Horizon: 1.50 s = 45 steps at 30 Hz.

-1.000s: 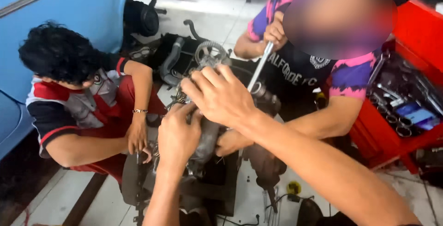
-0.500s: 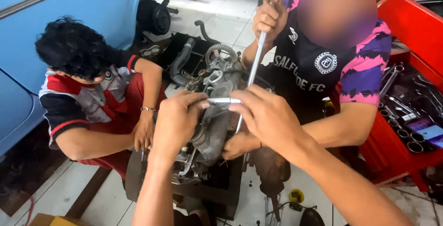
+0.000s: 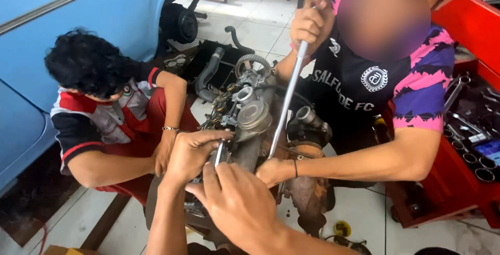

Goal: The person uses a ratchet and socket to loosen and remove bolts from a disassembled engine block while two coworkers assist. The camera wearer repeatedly positions the tool, turns the ratchet, and removes fasteners from the engine's cylinder head area.

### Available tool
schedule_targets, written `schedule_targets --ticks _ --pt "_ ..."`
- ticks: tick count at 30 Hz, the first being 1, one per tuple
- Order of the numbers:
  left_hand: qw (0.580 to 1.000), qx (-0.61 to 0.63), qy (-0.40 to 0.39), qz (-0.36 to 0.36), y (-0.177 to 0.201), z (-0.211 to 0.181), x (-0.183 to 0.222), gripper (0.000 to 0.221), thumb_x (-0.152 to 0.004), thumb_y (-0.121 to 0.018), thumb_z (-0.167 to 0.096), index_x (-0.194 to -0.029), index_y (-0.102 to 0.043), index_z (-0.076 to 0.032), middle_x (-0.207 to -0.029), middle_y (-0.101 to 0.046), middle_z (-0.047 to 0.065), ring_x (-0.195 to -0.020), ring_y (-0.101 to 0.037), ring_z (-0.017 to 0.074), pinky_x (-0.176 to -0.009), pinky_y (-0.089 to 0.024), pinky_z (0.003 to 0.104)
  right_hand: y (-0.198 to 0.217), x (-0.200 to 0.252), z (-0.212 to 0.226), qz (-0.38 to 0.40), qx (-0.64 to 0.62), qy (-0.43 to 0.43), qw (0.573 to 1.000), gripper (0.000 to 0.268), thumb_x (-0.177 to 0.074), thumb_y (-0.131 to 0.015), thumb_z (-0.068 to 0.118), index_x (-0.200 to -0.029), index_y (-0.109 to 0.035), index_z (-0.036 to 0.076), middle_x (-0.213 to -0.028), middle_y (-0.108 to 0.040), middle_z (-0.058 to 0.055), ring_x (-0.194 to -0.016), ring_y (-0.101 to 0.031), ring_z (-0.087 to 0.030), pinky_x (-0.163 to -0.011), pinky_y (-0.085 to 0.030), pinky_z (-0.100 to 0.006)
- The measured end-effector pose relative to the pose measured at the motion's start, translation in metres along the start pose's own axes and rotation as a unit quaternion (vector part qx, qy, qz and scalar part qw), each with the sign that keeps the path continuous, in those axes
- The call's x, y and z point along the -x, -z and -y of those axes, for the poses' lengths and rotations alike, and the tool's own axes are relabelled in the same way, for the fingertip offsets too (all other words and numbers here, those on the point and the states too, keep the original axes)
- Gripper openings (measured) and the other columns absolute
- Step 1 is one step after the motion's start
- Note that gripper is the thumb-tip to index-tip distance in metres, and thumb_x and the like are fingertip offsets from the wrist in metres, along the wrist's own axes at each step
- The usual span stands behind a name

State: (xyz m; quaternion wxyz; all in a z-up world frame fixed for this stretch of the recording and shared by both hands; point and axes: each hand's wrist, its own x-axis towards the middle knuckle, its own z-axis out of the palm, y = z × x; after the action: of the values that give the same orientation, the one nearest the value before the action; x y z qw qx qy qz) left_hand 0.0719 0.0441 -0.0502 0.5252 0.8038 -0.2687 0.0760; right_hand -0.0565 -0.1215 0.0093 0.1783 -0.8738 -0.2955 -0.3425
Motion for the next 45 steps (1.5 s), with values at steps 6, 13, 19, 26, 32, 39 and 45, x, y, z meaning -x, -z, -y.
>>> schedule_targets --ticks 6,13,19,26,32,39,45 --pt "0.999 0.021 0.024 -0.029 -0.007 0.008 0.0 0.032 -0.083 -0.063 0.013 -0.106 -0.079 -0.001 -0.109 -0.081 0.01 -0.1 -0.076 0.0157 -0.09 -0.06 0.027 0.009 0.002 -0.028 -0.088 -0.031 0.036 0.995 0.02 -0.093 -0.076 0.02 -0.1 -0.067 0.004 -0.08 -0.056 -0.003 -0.073 -0.061 -0.02 -0.062 -0.051 -0.033" --pt "0.999 -0.027 0.021 -0.032 -0.005 -0.007 0.0 0.027 -0.085 -0.063 0.012 -0.105 -0.076 0.0 -0.108 -0.081 0.009 -0.097 -0.077 0.0154 -0.087 -0.06 0.028 -0.003 -0.003 -0.054 -0.058 -0.07 0.128 0.988 0.019 -0.092 -0.08 0.015 -0.092 -0.064 0.004 -0.072 -0.053 -0.003 -0.063 -0.059 -0.021 -0.056 -0.05 -0.035" --pt "0.994 -0.101 -0.007 -0.039 -0.001 -0.002 -0.005 0.029 -0.081 -0.079 -0.004 -0.109 -0.075 0.0 -0.106 -0.077 0.014 -0.094 -0.073 0.0171 -0.082 -0.057 0.031 0.022 -0.006 -0.108 -0.046 -0.121 -0.061 0.99 0.007 -0.098 -0.069 0.007 -0.102 -0.068 0.002 -0.089 -0.068 -0.011 -0.076 -0.068 -0.029 -0.067 -0.054 -0.038" --pt "1.0 0.01 0.012 -0.019 -0.006 0.004 -0.001 0.028 -0.082 -0.08 -0.009 -0.107 -0.073 0.002 -0.098 -0.079 0.009 -0.091 -0.069 0.009 -0.083 -0.056 0.03 0.022 -0.012 -0.105 -0.071 -0.157 -0.175 0.969 0.022 -0.088 -0.081 0.013 -0.102 -0.07 0.001 -0.087 -0.073 -0.011 -0.068 -0.069 -0.016 -0.063 -0.055 -0.03" --pt "0.995 0.051 0.051 -0.075 -0.012 0.006 0.006 0.023 -0.085 -0.079 -0.009 -0.105 -0.076 0.0 -0.094 -0.079 0.006 -0.087 -0.068 0.0084 -0.081 -0.056 0.028 0.016 -0.001 -0.099 -0.054 -0.221 -0.299 0.927 0.019 -0.09 -0.08 0.013 -0.104 -0.072 0.001 -0.071 -0.071 -0.004 -0.06 -0.058 -0.006 -0.054 -0.047 -0.025" --pt "0.994 0.086 0.016 -0.058 -0.009 0.007 0.0 0.024 -0.087 -0.078 -0.008 -0.11 -0.075 -0.002 -0.101 -0.079 0.006 -0.094 -0.069 0.0095 -0.087 -0.056 0.03 0.019 0.011 -0.071 -0.061 -0.267 -0.239 0.932 0.024 -0.086 -0.079 0.014 -0.103 -0.068 0.001 -0.085 -0.079 -0.003 -0.07 -0.074 -0.005 -0.059 -0.059 -0.025" --pt "0.998 0.07 0.006 -0.008 -0.003 0.011 0.002 0.025 -0.088 -0.07 0.002 -0.112 -0.075 -0.002 -0.109 -0.079 0.004 -0.103 -0.071 0.0103 -0.093 -0.056 0.029 0.007 0.001 -0.007 -0.07 -0.094 0.019 0.993 0.032 -0.081 -0.088 0.024 -0.1 -0.069 0.007 -0.08 -0.067 -0.006 -0.068 -0.066 -0.022 -0.06 -0.051 -0.036"
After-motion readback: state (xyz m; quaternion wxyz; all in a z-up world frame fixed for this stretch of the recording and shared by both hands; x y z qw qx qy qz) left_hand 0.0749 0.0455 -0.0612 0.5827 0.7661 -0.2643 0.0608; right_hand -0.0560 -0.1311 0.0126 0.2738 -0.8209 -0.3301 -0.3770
